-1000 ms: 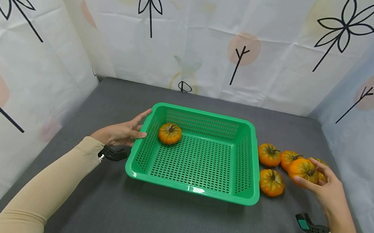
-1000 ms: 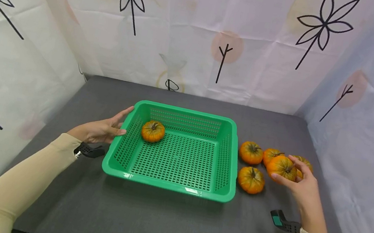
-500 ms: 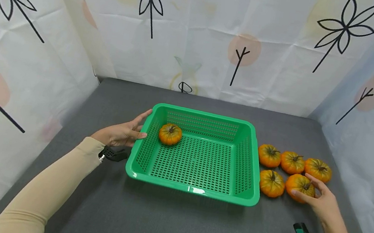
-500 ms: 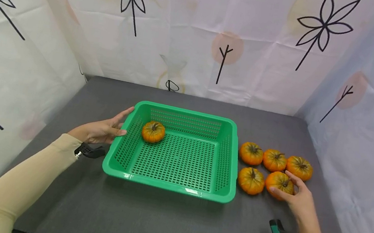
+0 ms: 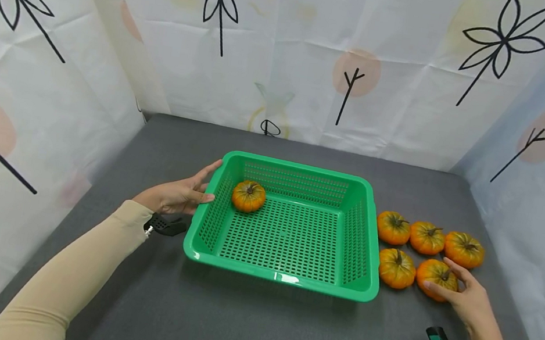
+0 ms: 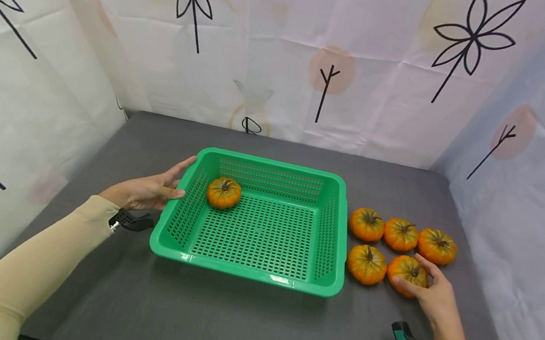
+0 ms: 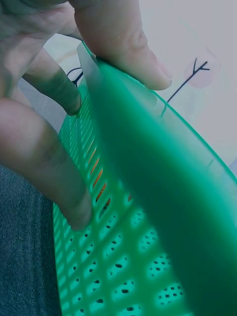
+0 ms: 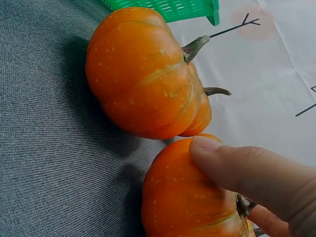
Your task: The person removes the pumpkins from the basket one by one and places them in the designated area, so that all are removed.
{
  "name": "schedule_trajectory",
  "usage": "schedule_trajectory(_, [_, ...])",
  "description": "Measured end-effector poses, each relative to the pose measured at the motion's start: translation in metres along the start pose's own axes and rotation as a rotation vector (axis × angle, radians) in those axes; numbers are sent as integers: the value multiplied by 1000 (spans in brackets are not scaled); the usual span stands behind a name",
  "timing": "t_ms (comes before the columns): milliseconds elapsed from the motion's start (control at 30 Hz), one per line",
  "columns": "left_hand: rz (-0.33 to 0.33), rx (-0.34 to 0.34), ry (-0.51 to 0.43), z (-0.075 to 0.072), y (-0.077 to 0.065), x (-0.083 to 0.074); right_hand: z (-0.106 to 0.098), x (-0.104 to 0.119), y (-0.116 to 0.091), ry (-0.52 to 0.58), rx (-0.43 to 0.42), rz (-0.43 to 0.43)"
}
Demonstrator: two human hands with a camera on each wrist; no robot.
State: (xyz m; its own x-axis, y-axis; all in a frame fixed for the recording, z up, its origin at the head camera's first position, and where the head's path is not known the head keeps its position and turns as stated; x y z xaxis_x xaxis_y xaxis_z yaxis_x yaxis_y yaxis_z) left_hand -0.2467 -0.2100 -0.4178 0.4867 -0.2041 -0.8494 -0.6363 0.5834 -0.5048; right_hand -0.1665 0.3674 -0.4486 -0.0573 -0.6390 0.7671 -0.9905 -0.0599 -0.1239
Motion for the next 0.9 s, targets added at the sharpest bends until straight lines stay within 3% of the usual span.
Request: schedule_trajectory(900, [-12, -9, -6, 1, 0, -1, 1, 1, 6, -22, 56, 39])
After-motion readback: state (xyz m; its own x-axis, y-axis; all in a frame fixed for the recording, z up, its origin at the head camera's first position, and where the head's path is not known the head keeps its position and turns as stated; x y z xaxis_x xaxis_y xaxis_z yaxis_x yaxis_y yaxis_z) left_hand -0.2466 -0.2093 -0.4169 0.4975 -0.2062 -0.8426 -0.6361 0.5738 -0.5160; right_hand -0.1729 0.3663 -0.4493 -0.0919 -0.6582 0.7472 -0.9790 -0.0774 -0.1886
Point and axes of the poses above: each hand's wrist, its own y-axis towards the middle knuckle, its own z-axis out of the palm, x = y × z, the point moved 5 cm from there along y, towards the middle knuckle, and after that the axes turned 12 degrees about -z, right-handed, at the moved point
